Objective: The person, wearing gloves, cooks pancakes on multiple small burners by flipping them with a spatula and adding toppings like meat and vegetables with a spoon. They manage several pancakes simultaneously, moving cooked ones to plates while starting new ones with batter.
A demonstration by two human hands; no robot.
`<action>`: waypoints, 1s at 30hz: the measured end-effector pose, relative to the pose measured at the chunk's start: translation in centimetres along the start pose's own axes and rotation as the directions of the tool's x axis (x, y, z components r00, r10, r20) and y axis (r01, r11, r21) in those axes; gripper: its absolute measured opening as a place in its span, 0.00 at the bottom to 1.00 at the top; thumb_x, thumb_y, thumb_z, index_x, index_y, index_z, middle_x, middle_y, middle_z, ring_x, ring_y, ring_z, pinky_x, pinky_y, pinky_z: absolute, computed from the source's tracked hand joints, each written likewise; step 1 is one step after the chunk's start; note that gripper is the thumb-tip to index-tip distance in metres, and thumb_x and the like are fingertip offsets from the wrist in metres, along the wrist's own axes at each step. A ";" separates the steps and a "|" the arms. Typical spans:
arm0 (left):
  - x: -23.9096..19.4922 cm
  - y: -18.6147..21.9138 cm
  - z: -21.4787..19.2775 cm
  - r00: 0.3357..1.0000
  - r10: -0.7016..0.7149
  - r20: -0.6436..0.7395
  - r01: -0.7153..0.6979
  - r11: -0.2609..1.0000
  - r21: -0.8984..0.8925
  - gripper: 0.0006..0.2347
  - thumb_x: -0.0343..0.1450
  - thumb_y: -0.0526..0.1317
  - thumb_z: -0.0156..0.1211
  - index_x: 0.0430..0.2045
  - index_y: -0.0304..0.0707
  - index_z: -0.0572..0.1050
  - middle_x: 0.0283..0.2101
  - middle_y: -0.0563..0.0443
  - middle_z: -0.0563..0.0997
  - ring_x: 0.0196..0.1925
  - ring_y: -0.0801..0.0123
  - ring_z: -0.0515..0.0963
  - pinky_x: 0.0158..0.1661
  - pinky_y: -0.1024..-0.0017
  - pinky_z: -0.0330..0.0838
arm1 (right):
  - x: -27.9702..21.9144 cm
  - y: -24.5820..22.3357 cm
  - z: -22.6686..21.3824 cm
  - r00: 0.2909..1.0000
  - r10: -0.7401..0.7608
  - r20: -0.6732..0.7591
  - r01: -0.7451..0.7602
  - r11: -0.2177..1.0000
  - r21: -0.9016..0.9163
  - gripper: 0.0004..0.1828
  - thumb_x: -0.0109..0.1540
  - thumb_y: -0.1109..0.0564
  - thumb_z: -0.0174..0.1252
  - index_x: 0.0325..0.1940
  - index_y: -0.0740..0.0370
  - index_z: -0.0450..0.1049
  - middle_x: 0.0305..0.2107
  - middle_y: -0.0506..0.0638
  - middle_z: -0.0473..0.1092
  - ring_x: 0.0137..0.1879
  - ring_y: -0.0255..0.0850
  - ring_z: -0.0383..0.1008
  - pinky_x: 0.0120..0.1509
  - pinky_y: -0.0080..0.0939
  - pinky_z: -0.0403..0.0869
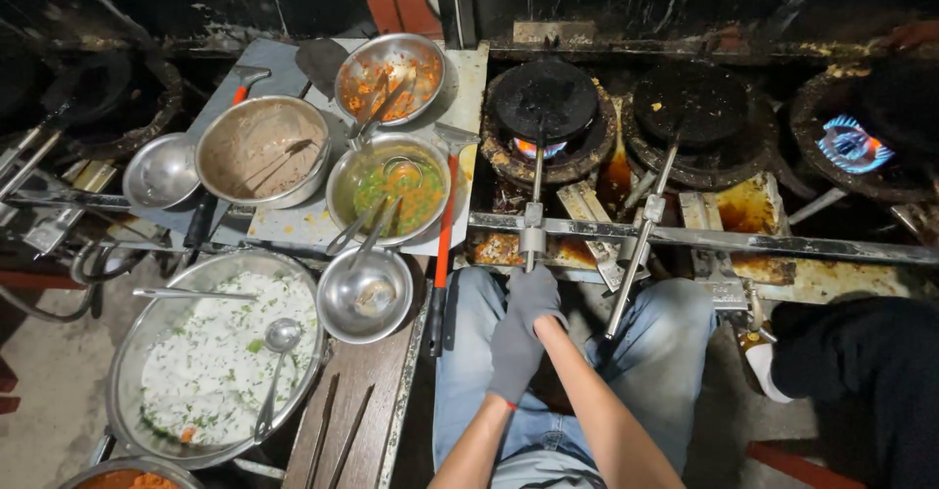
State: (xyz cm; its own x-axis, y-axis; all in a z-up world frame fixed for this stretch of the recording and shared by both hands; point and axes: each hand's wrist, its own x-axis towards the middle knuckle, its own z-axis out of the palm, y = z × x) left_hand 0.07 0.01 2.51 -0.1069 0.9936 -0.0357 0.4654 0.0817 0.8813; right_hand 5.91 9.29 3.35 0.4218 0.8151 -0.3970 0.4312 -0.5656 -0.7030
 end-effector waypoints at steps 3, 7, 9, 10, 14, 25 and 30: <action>-0.1 -0.1 0.1 0.999 0.024 -0.024 -0.025 1.000 -0.010 0.17 0.69 0.43 0.59 0.51 0.40 0.74 0.36 0.34 0.83 0.41 0.37 0.80 0.38 0.48 0.73 | -0.3 -0.3 -0.2 0.997 0.048 0.060 -0.053 0.996 0.077 0.18 0.60 0.48 0.56 0.30 0.65 0.80 0.24 0.55 0.79 0.31 0.48 0.83 0.42 0.47 0.78; -0.1 0.1 0.0 0.998 0.040 -0.041 -0.041 0.999 -0.023 0.17 0.69 0.43 0.60 0.51 0.39 0.74 0.35 0.33 0.83 0.40 0.36 0.80 0.37 0.48 0.72 | -0.5 -0.5 -0.7 0.998 0.033 0.058 -0.038 0.996 0.081 0.19 0.60 0.47 0.55 0.29 0.65 0.80 0.22 0.56 0.78 0.30 0.48 0.83 0.40 0.47 0.78; -0.2 0.3 -0.3 1.000 0.008 -0.017 -0.008 1.000 -0.023 0.18 0.69 0.43 0.60 0.51 0.39 0.73 0.34 0.33 0.83 0.39 0.36 0.80 0.37 0.47 0.72 | -0.6 -0.6 -0.6 0.998 0.031 0.057 -0.036 0.995 0.088 0.18 0.60 0.48 0.55 0.29 0.66 0.80 0.22 0.56 0.78 0.30 0.48 0.82 0.40 0.47 0.78; 0.0 0.6 -0.3 1.000 -0.005 -0.004 0.005 1.000 -0.023 0.18 0.69 0.43 0.60 0.52 0.38 0.73 0.34 0.33 0.83 0.39 0.36 0.80 0.36 0.47 0.72 | -0.5 -0.7 -0.6 0.998 0.026 0.053 -0.031 0.995 0.096 0.18 0.60 0.48 0.55 0.29 0.66 0.80 0.22 0.56 0.78 0.30 0.48 0.82 0.40 0.48 0.78; -0.1 1.1 -0.6 1.000 0.013 -0.005 -0.013 1.000 -0.026 0.19 0.69 0.43 0.59 0.53 0.38 0.72 0.34 0.33 0.83 0.38 0.36 0.80 0.36 0.47 0.72 | -0.6 -0.7 -0.5 0.996 0.072 0.060 -0.077 0.994 0.082 0.19 0.60 0.48 0.56 0.29 0.66 0.81 0.22 0.56 0.78 0.30 0.48 0.82 0.40 0.47 0.78; 0.2 -0.4 0.1 1.000 0.026 0.003 -0.026 0.999 0.019 0.20 0.68 0.43 0.61 0.54 0.39 0.71 0.33 0.33 0.83 0.36 0.35 0.80 0.34 0.46 0.71 | 0.5 0.8 0.8 1.000 0.011 0.015 -0.012 0.997 0.077 0.18 0.58 0.48 0.56 0.31 0.66 0.80 0.24 0.58 0.79 0.34 0.52 0.83 0.44 0.50 0.78; 0.2 -1.2 0.6 0.999 0.044 -0.017 -0.043 0.998 0.042 0.22 0.67 0.43 0.62 0.55 0.38 0.70 0.32 0.33 0.83 0.36 0.35 0.80 0.34 0.46 0.72 | 1.0 1.1 1.1 1.000 -0.003 -0.005 0.003 1.000 0.009 0.19 0.58 0.46 0.57 0.31 0.65 0.81 0.26 0.59 0.79 0.38 0.54 0.82 0.47 0.52 0.78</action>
State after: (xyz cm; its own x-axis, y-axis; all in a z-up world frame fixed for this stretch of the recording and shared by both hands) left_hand 0.07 0.19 1.16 -0.1016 0.9948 0.0113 0.5059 0.0419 0.8616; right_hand 5.93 9.64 1.55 0.4242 0.8162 -0.3923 0.4251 -0.5620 -0.7096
